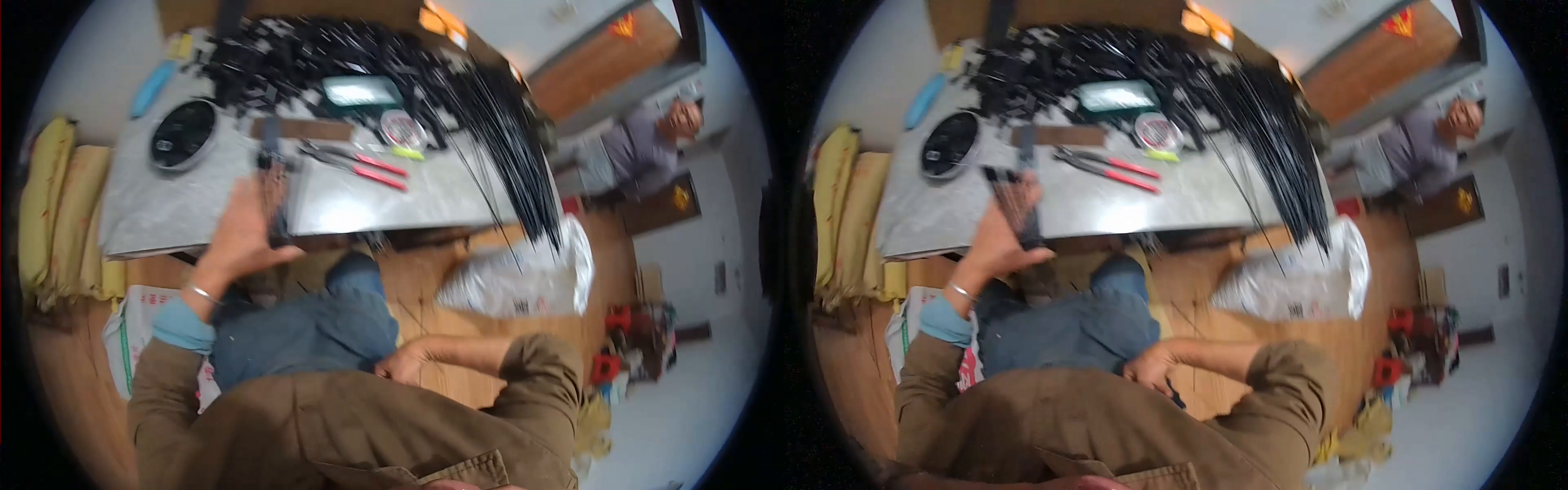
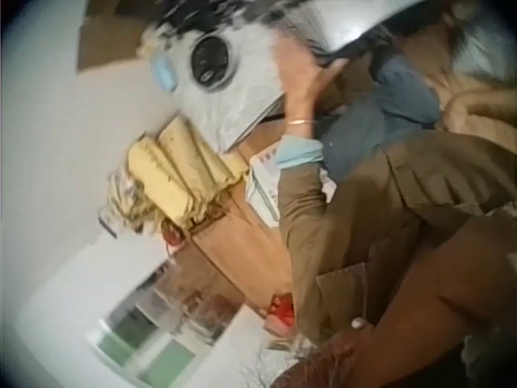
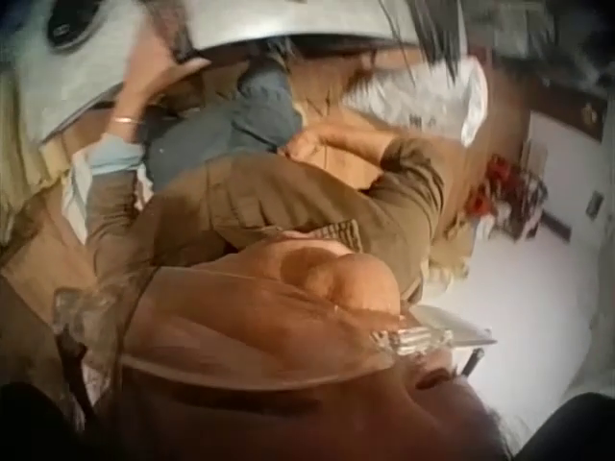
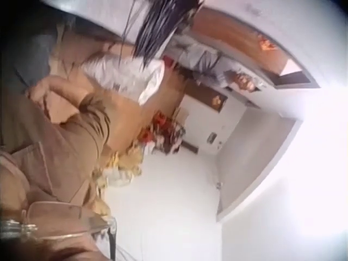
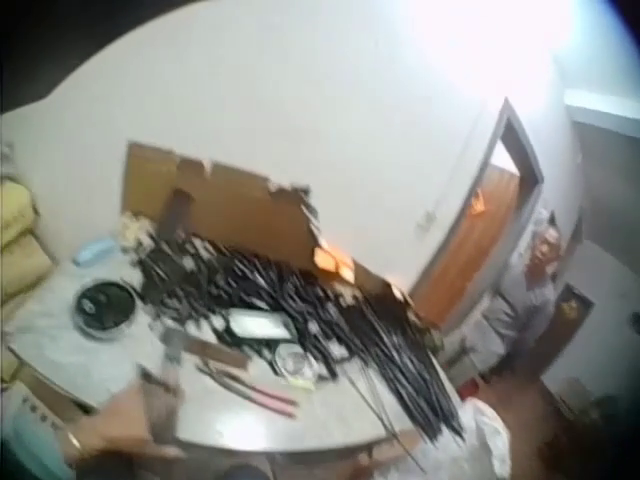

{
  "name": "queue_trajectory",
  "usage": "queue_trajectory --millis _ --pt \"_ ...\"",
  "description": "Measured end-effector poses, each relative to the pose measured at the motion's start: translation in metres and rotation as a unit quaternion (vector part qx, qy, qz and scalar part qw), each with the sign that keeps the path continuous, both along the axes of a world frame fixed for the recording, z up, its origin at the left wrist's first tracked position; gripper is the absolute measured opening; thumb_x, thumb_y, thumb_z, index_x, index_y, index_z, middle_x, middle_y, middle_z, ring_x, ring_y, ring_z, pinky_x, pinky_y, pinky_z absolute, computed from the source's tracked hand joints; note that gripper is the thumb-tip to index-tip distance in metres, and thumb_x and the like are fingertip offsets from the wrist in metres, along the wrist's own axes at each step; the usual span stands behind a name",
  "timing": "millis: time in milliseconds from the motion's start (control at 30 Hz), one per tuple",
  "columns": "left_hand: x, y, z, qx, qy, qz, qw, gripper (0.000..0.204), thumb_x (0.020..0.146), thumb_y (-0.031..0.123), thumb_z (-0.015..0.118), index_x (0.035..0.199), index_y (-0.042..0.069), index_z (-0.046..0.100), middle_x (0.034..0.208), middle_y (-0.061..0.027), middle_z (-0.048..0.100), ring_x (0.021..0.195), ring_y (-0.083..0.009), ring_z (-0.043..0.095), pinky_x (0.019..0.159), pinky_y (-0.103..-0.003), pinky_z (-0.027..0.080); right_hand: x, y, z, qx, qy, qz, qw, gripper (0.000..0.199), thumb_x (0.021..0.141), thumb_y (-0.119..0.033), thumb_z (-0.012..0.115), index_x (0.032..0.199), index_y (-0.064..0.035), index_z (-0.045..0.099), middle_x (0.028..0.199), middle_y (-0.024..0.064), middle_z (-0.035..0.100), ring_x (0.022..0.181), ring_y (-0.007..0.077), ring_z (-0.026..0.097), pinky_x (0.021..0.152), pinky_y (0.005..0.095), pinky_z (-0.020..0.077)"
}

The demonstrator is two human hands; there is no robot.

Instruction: Assembling, bundling, and cutting black plastic rods at a production workstation.

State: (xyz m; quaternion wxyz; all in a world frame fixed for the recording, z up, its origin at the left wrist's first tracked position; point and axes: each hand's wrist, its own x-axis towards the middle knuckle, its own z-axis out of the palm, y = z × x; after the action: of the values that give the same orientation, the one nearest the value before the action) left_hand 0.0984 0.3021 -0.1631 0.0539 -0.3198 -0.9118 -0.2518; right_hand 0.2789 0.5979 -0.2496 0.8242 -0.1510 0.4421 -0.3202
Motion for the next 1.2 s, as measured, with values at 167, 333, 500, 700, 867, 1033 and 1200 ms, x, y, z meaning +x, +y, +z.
queue_trajectory --millis 167,333,500,700,867,1033,1200 --pt "-0.004 -0.004 -0.012 -0.053 0.033 0.011 0.998 0.095 0.068 0.053 0.073 0.137 -0.003 0.039 0.150 -0.0209 0.026 0.140 -0.0390 0.021 0.114 -0.050 0.018 -0.134 -0.013 0.113 0.040 0.384 -0.358 0.850 0.024 0.093 -0.024 0.052 0.101 -0.0047 0.065 0.075 0.0014 0.064 0.058 0.0095 0.057 0.051 0.0229 0.0458" --pt "-0.003 -0.008 -0.012 -0.036 0.073 0.001 0.997 0.094 0.069 0.054 0.072 0.137 -0.002 0.039 0.150 -0.0199 0.025 0.141 -0.0389 0.019 0.114 -0.050 0.018 -0.264 0.020 0.131 0.037 0.475 -0.632 0.611 0.016 0.091 -0.022 0.060 0.092 -0.0062 0.064 0.065 -0.0018 0.054 0.048 0.0072 0.044 0.041 0.0210 0.0333" --pt "-0.006 -0.009 -0.011 -0.032 0.044 -0.021 0.998 0.094 0.068 0.050 0.074 0.138 -0.001 0.038 0.151 -0.0185 0.026 0.141 -0.0371 0.019 0.114 -0.050 0.018 -0.378 0.007 0.127 0.089 0.787 -0.415 0.447 0.023 0.080 -0.023 0.063 0.092 -0.0045 0.071 0.075 0.0103 0.068 0.072 0.0227 0.065 0.068 0.0342 0.0491" --pt "-0.005 -0.010 -0.011 -0.019 0.024 -0.009 0.999 0.093 0.069 0.050 0.074 0.139 0.002 0.037 0.152 -0.0186 0.023 0.141 -0.0382 0.019 0.114 -0.051 0.018 -0.421 -0.030 0.131 0.231 0.845 -0.096 0.473 0.021 0.073 -0.029 0.068 0.090 -0.0177 0.074 0.091 0.0103 0.070 0.087 0.0291 0.067 0.076 0.0400 0.0526" --pt "-0.007 -0.010 -0.006 -0.005 0.002 -0.014 1.000 0.094 0.068 0.049 0.075 0.139 0.001 0.036 0.152 -0.0193 0.022 0.141 -0.0378 0.019 0.115 -0.050 0.016 -0.422 -0.022 0.136 0.179 0.877 -0.085 0.438 0.019 0.074 -0.028 0.064 0.083 -0.0147 0.074 0.078 0.0075 0.070 0.077 0.0258 0.068 0.068 0.0374 0.0512" --pt "-0.008 -0.010 -0.007 -0.006 0.001 -0.019 1.000 0.100 0.067 0.048 0.076 0.143 0.002 0.030 0.153 -0.0168 0.021 0.143 -0.0351 0.015 0.116 -0.049 0.013 -0.417 -0.014 0.135 0.189 0.896 -0.049 0.398 0.020 0.080 -0.029 0.061 0.086 -0.0141 0.074 0.086 0.0085 0.070 0.083 0.0274 0.067 0.071 0.0379 0.0507" --pt "-0.006 -0.014 -0.008 0.002 0.004 -0.009 1.000 0.101 0.066 0.048 0.077 0.142 0.002 0.031 0.153 -0.0166 0.022 0.143 -0.0349 0.015 0.116 -0.049 0.013 -0.388 -0.036 0.146 0.065 0.917 -0.166 0.358 0.017 0.082 -0.016 0.062 0.098 -0.0127 0.067 0.088 0.0100 0.066 0.082 0.0294 0.064 0.070 0.0389 0.0505"
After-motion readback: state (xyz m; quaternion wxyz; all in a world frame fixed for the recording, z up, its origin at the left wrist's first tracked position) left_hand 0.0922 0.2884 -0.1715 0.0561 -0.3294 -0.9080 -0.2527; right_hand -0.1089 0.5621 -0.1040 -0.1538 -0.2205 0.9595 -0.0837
